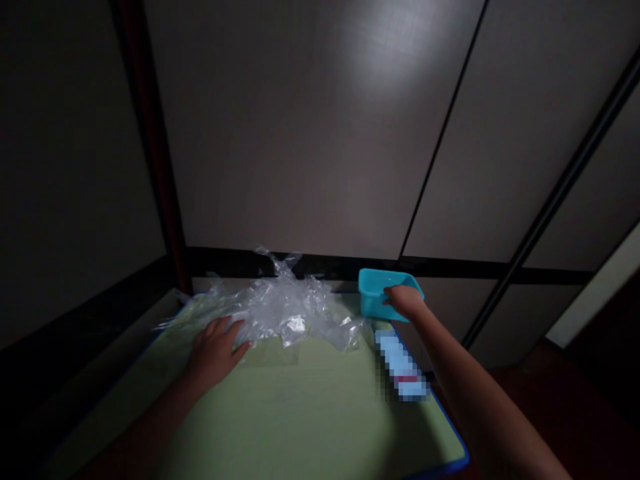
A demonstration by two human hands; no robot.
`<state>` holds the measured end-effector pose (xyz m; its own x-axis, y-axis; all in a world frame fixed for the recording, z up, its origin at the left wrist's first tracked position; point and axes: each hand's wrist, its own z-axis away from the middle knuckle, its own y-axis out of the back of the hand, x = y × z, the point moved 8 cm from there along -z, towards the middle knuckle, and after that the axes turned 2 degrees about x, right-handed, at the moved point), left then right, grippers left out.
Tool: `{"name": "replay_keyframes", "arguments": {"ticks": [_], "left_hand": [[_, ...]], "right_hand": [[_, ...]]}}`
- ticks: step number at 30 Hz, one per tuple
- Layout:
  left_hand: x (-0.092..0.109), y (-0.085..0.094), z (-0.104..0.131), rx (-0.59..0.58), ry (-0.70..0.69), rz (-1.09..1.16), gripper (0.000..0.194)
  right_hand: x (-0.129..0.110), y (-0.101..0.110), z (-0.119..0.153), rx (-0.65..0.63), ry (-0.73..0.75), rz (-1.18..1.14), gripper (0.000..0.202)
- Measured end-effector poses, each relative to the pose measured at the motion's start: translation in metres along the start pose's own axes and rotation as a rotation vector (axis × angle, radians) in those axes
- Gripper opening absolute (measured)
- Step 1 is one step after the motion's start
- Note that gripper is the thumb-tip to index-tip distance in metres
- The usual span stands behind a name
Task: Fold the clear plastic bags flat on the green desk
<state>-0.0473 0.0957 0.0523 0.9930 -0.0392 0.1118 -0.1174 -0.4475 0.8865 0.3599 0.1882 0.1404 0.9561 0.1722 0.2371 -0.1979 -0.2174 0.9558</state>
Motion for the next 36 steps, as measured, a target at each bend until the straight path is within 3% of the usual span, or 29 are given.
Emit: {"name": "replay_keyframes", "arguments": {"ticks": [4, 8, 13, 16, 17, 20, 22, 24, 26, 30, 32, 36], "left_hand": [[-0.011, -0.019, 0.002, -0.101, 0.082, -0.001, 0.057], [-0.017, -0.032, 0.007, -0.199, 0.113, 0.029, 0.057], [-0.016, -0.039, 0.009, -0.253, 0.095, 0.042, 0.055], [-0.014, -0.032, 0.008, -0.21, 0.105, 0.04, 0.056], [-0.013, -0.029, 0.007, -0.184, 0.105, 0.035, 0.056], [-0.008, -0.015, 0.004, -0.087, 0.085, 0.023, 0.055], [-0.007, -0.008, 0.003, -0.028, 0.071, 0.024, 0.054], [-0.007, -0.003, 0.003, 0.015, 0.059, 0.029, 0.053], [-0.007, 0.001, 0.004, 0.041, 0.047, 0.035, 0.051], [-0.008, 0.012, 0.008, 0.096, 0.025, 0.077, 0.047], [-0.01, 0.018, 0.008, 0.142, 0.029, 0.219, 0.045], [-0.02, 0.014, 0.004, 0.142, 0.189, 1.083, 0.039]], "right_hand": [[-0.015, -0.018, -0.009, -0.002, 0.051, 0.004, 0.018], [-0.037, -0.031, -0.018, 0.0, 0.122, -0.012, 0.019], [-0.054, -0.028, -0.026, 0.016, 0.186, -0.034, 0.022], [-0.072, -0.005, -0.025, 0.113, 0.206, -0.06, 0.036], [-0.082, 0.011, -0.022, 0.227, 0.205, -0.092, 0.04], [-0.138, 0.038, -0.012, 0.387, 0.327, -0.211, 0.042], [-0.188, 0.039, -0.007, 0.359, 0.474, -0.252, 0.047], [-0.224, 0.032, -0.01, 0.315, 0.483, -0.266, 0.057], [-0.237, 0.023, -0.022, 0.281, 0.317, -0.336, 0.054], [-0.245, 0.025, -0.038, 0.284, 0.235, -0.434, 0.014], [-0.24, 0.04, -0.042, 0.31, 0.229, -0.489, 0.01], [-0.225, 0.088, -0.037, 0.359, 0.266, -0.605, 0.014]]}}
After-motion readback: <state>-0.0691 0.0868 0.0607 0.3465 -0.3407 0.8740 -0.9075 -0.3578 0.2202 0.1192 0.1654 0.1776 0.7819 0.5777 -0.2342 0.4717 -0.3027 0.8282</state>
